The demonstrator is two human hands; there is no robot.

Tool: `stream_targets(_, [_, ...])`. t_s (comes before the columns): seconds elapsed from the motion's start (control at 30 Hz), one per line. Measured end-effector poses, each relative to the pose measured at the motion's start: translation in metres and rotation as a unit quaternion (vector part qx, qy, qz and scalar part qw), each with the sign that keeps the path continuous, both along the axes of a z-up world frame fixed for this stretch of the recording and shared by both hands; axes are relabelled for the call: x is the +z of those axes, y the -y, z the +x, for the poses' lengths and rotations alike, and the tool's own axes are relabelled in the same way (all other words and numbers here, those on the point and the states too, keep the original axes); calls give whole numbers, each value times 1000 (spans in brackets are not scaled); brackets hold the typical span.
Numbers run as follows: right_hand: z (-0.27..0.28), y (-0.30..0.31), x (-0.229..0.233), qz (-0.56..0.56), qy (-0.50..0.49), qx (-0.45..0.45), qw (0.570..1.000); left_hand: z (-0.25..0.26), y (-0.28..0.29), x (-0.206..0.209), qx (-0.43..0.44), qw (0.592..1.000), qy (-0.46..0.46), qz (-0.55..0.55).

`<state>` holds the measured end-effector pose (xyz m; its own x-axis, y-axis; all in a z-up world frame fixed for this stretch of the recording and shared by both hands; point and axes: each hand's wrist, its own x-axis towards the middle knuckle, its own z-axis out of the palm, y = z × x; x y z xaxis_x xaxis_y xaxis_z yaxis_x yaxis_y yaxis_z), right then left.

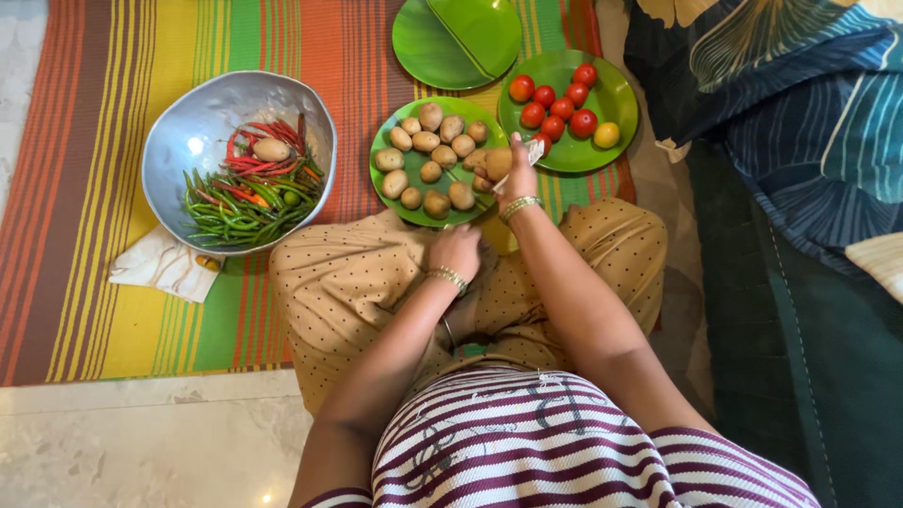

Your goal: The person sits on a mat and wipes potatoes with a white cloth. They pick up potatoes from a green plate, rub them with the cloth, and place them back on the plate. The person also briefly handles a tomato and a metal bowl containing chilies.

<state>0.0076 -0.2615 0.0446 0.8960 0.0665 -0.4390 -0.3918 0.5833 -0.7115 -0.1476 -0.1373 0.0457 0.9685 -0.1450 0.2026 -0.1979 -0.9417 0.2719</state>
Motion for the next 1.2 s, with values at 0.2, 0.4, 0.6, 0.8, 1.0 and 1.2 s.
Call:
stream_targets(0.2, [-17,3,-8,-42,-23,106,993,13,-25,-10,63,995,-64,-32])
stream_targets(0.4, [-21,-19,-3,-160,-25,134,978,65,-49,4,110,959,-46,-256])
stream_targets(0.6, [8,-31,-65,-263,-12,89,961,76,-61,-1,9,941,-1,-339])
stream_targets(0.8, [24,-30,-115,-487,202,25,850,78,-61,-8,13,948,-2,-318])
stream_targets(1.0, [23,-26,-104,-458,120,45,880,75,-58,3,12,950,-31,-310])
stream_targets(1.2, [8,-31,-56,-318,128,59,937,75,-60,5,-19,954,-24,-299])
